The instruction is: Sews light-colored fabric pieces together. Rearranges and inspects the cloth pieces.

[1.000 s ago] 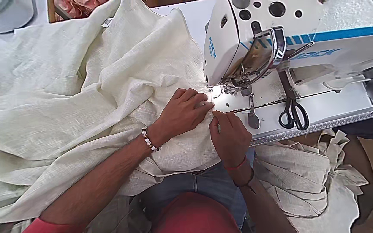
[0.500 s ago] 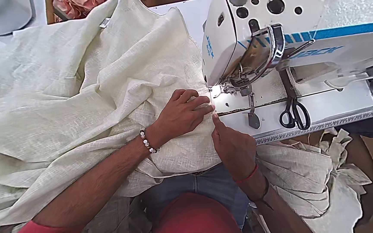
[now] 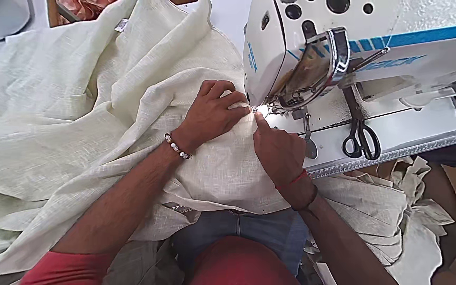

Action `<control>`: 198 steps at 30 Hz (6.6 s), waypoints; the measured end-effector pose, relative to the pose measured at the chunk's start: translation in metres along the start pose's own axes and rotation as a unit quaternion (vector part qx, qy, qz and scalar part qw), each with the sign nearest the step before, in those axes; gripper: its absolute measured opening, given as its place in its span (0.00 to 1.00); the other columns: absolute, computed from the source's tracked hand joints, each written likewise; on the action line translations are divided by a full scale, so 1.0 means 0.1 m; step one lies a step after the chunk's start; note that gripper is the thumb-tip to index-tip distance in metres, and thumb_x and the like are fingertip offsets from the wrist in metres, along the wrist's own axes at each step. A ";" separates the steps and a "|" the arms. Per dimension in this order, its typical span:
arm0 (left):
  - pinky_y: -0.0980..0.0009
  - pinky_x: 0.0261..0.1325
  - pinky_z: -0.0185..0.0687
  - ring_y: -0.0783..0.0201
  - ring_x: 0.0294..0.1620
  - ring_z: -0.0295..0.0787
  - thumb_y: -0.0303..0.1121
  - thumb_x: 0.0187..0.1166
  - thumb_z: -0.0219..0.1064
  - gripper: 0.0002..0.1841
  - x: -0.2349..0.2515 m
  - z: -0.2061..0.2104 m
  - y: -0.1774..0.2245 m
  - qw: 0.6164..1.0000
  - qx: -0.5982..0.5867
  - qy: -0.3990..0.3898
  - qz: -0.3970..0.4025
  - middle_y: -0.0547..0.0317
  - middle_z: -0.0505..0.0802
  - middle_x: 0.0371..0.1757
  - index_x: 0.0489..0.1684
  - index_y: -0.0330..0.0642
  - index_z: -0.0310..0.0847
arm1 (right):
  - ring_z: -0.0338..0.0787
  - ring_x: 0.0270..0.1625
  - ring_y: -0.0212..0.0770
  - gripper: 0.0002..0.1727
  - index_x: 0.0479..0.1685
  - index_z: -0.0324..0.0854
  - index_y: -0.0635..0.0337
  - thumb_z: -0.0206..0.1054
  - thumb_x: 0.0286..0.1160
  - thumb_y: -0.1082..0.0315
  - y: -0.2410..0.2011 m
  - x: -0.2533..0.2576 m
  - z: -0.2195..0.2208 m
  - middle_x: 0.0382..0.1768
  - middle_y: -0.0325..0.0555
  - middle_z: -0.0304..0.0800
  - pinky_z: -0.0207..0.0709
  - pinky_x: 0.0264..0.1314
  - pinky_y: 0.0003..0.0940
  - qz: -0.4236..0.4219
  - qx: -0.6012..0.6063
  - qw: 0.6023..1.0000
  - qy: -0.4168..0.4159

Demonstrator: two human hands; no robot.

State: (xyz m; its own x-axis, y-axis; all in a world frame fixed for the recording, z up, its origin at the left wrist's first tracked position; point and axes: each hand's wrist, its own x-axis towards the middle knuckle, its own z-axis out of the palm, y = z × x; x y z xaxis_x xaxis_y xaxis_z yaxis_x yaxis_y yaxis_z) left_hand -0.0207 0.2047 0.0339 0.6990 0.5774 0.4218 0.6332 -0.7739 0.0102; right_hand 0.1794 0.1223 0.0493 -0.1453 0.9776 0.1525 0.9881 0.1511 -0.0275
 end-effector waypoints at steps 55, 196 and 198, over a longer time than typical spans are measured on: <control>0.50 0.83 0.62 0.55 0.85 0.69 0.44 0.88 0.47 0.25 -0.23 -0.02 0.12 0.989 -0.121 -0.088 -0.017 0.70 0.81 0.82 0.80 0.68 0.79 | 0.78 0.80 0.39 0.23 0.65 0.89 0.37 0.58 0.79 0.69 0.19 -0.35 0.24 0.74 0.23 0.87 0.67 0.74 0.48 -0.127 0.145 0.972 0.132; 0.49 0.68 0.67 0.51 0.69 0.78 0.49 0.84 0.61 0.15 -0.07 -0.07 0.59 0.980 -0.134 -0.016 -0.143 0.59 0.91 0.58 0.51 0.60 0.96 | 0.87 0.52 0.43 0.11 0.50 0.95 0.41 0.65 0.84 0.62 0.30 -0.32 0.26 0.50 0.37 0.93 0.74 0.50 0.44 -0.016 0.243 0.959 0.148; 0.48 0.67 0.67 0.48 0.71 0.77 0.46 0.86 0.57 0.17 -0.06 -0.08 0.58 0.982 -0.105 -0.021 -0.155 0.58 0.90 0.63 0.59 0.57 0.92 | 0.87 0.54 0.42 0.11 0.50 0.95 0.40 0.65 0.84 0.62 0.29 -0.34 0.26 0.51 0.36 0.93 0.74 0.52 0.44 -0.018 0.239 0.960 0.145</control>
State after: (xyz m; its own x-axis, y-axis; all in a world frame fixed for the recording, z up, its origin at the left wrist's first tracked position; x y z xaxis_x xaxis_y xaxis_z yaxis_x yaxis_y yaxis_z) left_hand 0.0086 0.1544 0.0392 0.4998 0.8003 0.3311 0.7385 -0.5935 0.3199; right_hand 0.2121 0.0974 0.0176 -0.0894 0.8988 0.4292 0.8371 0.3013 -0.4566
